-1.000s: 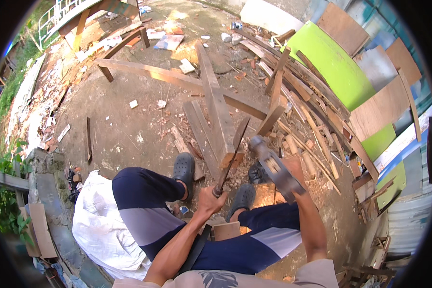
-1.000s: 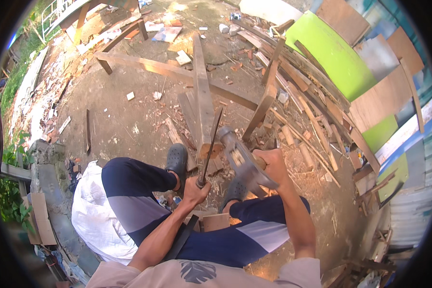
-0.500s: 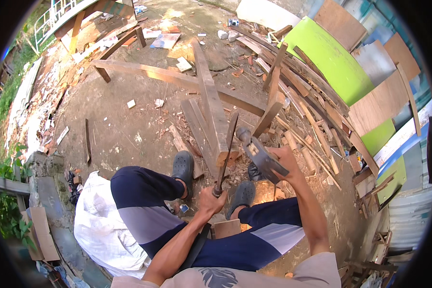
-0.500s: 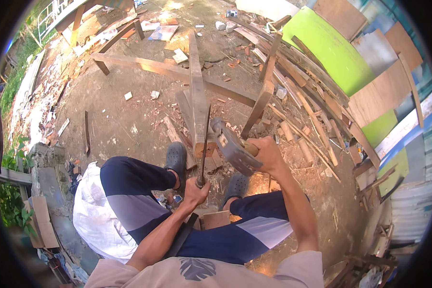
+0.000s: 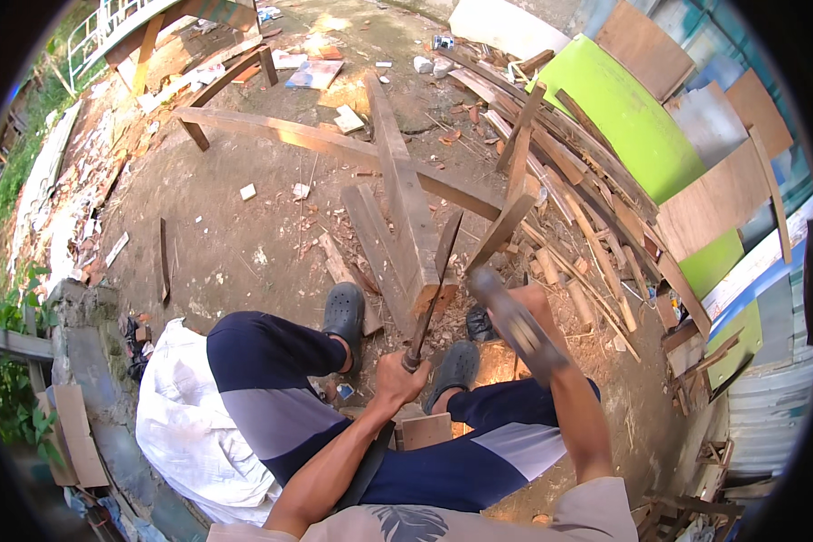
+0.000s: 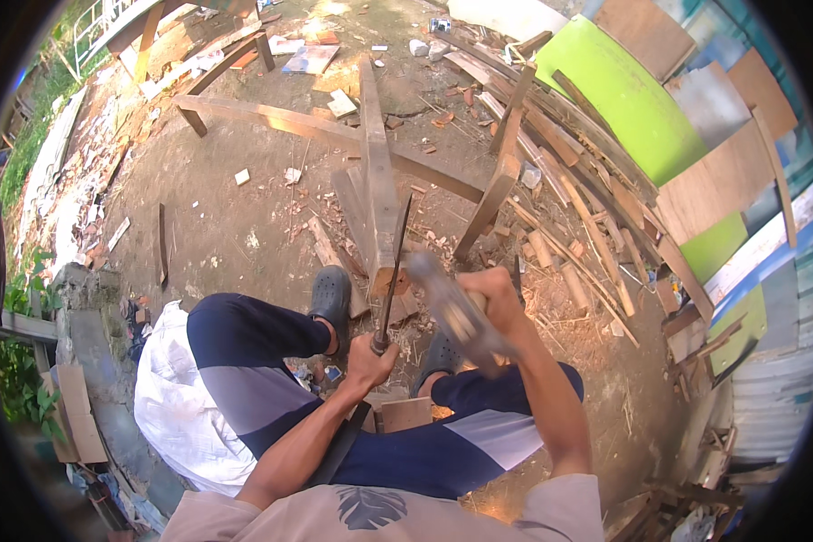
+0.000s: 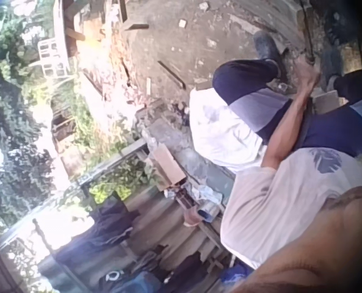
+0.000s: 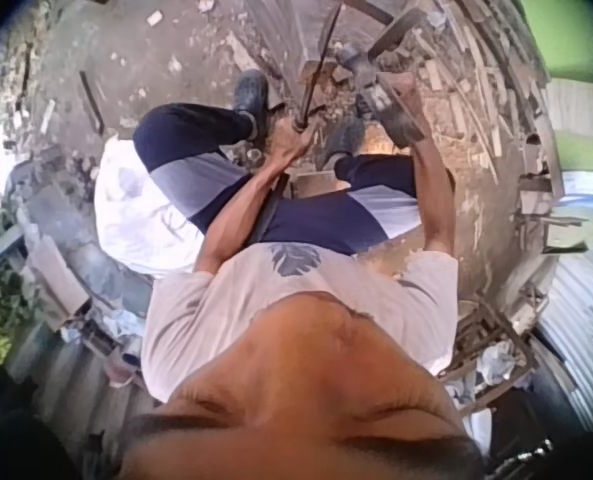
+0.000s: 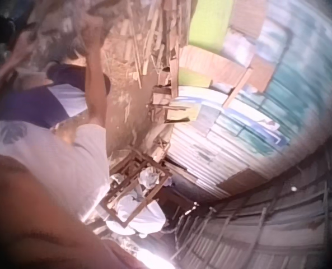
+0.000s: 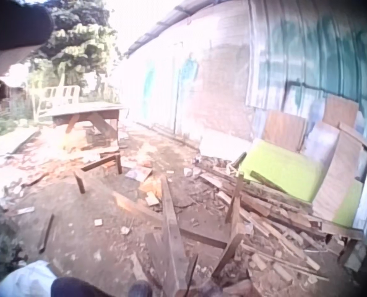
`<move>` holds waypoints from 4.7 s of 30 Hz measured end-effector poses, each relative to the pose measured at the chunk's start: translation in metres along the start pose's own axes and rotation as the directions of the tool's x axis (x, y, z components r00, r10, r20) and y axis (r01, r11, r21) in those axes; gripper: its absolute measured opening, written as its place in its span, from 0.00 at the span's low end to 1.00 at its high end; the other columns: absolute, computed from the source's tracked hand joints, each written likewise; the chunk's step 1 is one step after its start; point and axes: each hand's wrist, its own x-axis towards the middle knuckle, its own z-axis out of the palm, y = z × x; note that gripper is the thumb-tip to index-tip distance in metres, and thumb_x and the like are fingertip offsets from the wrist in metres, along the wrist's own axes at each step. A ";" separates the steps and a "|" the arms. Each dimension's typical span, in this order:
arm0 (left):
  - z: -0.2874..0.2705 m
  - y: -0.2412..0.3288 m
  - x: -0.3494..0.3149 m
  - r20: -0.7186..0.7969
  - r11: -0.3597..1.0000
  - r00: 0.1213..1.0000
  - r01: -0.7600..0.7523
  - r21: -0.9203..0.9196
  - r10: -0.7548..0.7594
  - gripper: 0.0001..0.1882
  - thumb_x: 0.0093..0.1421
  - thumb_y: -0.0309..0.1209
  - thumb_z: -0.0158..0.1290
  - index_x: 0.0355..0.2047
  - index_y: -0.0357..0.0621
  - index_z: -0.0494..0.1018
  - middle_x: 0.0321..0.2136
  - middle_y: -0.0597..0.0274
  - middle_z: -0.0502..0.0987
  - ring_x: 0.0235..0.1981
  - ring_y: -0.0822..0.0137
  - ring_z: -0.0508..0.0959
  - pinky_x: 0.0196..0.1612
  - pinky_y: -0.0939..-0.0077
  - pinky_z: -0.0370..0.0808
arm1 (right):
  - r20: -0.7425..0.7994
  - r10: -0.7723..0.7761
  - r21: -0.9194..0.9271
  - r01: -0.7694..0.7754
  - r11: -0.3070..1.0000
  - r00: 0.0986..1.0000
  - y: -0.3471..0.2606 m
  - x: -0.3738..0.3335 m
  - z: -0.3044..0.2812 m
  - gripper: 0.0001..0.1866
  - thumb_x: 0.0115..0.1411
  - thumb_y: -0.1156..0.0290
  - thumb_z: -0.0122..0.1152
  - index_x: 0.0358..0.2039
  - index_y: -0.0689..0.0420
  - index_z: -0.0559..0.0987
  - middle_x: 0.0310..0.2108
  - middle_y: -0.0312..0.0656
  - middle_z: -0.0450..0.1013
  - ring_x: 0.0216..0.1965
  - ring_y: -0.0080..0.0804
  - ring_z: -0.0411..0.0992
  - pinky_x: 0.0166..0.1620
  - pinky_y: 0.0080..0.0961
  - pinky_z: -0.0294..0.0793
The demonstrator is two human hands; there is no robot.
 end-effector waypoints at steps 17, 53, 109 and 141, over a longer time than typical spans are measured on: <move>0.008 -0.005 -0.003 0.023 0.995 0.995 0.095 -0.017 -0.095 0.16 0.53 0.36 0.60 0.20 0.33 0.76 0.17 0.42 0.76 0.21 0.46 0.81 0.27 0.57 0.74 | 0.085 0.200 0.052 -0.205 0.977 0.976 0.002 -0.013 0.004 0.09 0.53 0.69 0.67 0.24 0.60 0.77 0.18 0.51 0.69 0.19 0.52 0.65 0.25 0.31 0.68; 0.007 -0.009 0.018 0.000 0.990 0.996 0.084 -0.114 -0.085 0.16 0.57 0.39 0.59 0.29 0.35 0.79 0.19 0.47 0.78 0.22 0.55 0.81 0.30 0.60 0.74 | 0.354 0.716 0.906 -0.409 -0.104 0.602 0.038 0.068 0.112 0.24 0.63 0.53 0.70 0.49 0.59 0.79 0.42 0.40 0.81 0.41 0.33 0.81 0.43 0.36 0.84; -0.061 0.007 0.024 0.023 0.967 0.976 -0.217 0.131 0.216 0.15 0.49 0.36 0.63 0.31 0.36 0.81 0.22 0.40 0.79 0.28 0.41 0.82 0.33 0.57 0.79 | -0.017 -0.109 -0.021 0.109 0.994 0.994 -0.039 -0.052 0.044 0.14 0.52 0.68 0.71 0.19 0.57 0.73 0.16 0.43 0.69 0.18 0.43 0.72 0.23 0.34 0.69; -0.034 -0.029 0.016 0.247 0.976 0.958 -0.179 0.128 0.144 0.17 0.51 0.38 0.63 0.34 0.36 0.81 0.24 0.39 0.79 0.30 0.41 0.82 0.34 0.55 0.78 | -0.270 0.750 0.568 -0.529 0.631 0.604 0.000 -0.071 0.055 0.20 0.68 0.57 0.65 0.24 0.54 0.72 0.15 0.30 0.65 0.14 0.17 0.64 0.18 0.20 0.62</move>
